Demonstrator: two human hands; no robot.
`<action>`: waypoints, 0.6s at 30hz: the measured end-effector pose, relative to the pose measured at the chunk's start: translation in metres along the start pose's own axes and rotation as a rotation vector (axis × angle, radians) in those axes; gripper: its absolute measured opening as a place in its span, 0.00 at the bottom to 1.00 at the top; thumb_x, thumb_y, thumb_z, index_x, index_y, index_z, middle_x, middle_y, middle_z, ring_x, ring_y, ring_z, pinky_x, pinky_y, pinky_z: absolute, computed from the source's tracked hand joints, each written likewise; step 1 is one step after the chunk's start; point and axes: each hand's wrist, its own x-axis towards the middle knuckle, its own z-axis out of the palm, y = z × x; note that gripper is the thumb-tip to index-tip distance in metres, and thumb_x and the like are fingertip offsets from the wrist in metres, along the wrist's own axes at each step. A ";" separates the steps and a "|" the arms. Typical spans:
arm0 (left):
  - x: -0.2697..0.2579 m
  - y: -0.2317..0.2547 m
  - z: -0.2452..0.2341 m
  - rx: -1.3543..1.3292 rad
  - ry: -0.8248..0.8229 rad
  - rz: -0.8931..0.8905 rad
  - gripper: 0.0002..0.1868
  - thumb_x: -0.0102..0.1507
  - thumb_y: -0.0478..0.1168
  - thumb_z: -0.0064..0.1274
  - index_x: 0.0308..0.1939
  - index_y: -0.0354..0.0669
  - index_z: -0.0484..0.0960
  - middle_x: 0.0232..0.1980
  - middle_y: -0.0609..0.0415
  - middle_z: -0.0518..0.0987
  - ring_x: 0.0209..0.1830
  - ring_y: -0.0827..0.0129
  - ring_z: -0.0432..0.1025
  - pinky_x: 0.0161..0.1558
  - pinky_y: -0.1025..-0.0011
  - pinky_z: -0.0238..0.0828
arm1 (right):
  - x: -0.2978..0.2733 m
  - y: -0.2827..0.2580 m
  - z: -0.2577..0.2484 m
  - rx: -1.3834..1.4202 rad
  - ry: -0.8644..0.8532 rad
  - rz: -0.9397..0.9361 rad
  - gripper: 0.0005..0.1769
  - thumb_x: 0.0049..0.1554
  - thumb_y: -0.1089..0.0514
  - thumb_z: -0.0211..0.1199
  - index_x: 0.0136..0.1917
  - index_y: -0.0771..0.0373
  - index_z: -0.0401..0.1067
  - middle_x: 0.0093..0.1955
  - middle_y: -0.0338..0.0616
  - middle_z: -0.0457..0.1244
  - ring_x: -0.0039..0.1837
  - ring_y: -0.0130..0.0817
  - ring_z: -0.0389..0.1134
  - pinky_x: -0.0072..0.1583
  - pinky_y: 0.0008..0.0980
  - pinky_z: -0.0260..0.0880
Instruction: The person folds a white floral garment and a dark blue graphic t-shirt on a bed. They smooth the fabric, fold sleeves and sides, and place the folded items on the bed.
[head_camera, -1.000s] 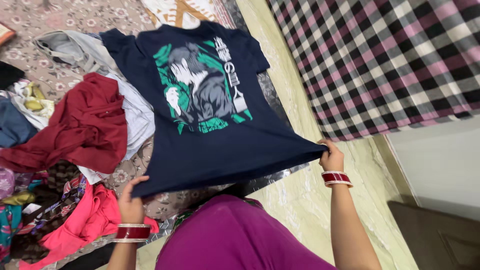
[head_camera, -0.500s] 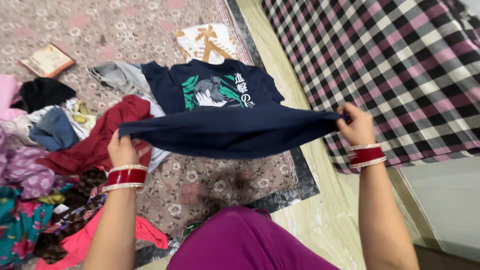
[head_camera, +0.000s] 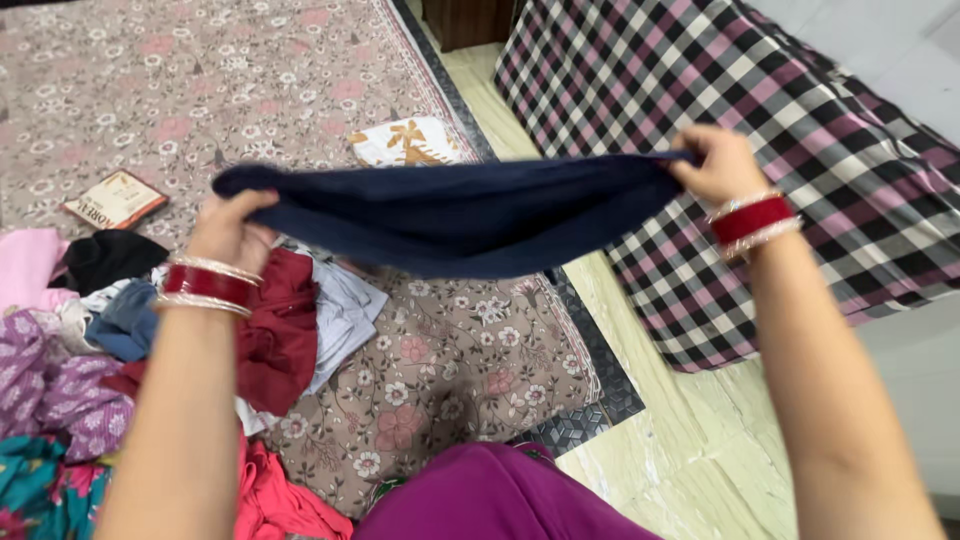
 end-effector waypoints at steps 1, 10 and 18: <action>0.009 0.010 0.004 0.078 0.084 0.026 0.13 0.62 0.24 0.55 0.48 0.40 0.75 0.47 0.52 0.81 0.47 0.63 0.79 0.49 0.65 0.79 | 0.006 -0.001 -0.011 -0.038 0.009 -0.118 0.02 0.56 0.69 0.62 0.44 0.67 0.71 0.36 0.44 0.66 0.39 0.32 0.67 0.42 0.33 0.69; 0.015 0.127 0.014 1.085 0.367 0.220 0.25 0.65 0.22 0.37 0.59 0.44 0.81 0.38 0.42 0.80 0.28 0.63 0.77 0.25 0.64 0.75 | 0.013 -0.021 -0.066 -0.309 -0.157 0.164 0.09 0.55 0.70 0.61 0.50 0.63 0.70 0.37 0.49 0.66 0.39 0.41 0.68 0.44 0.45 0.69; 0.012 0.164 0.067 0.409 -0.014 0.363 0.24 0.68 0.21 0.29 0.55 0.32 0.82 0.54 0.38 0.82 0.48 0.55 0.83 0.49 0.56 0.83 | -0.014 -0.030 -0.116 0.040 0.029 0.268 0.22 0.63 0.73 0.47 0.61 0.59 0.76 0.43 0.51 0.65 0.42 0.37 0.65 0.45 0.40 0.68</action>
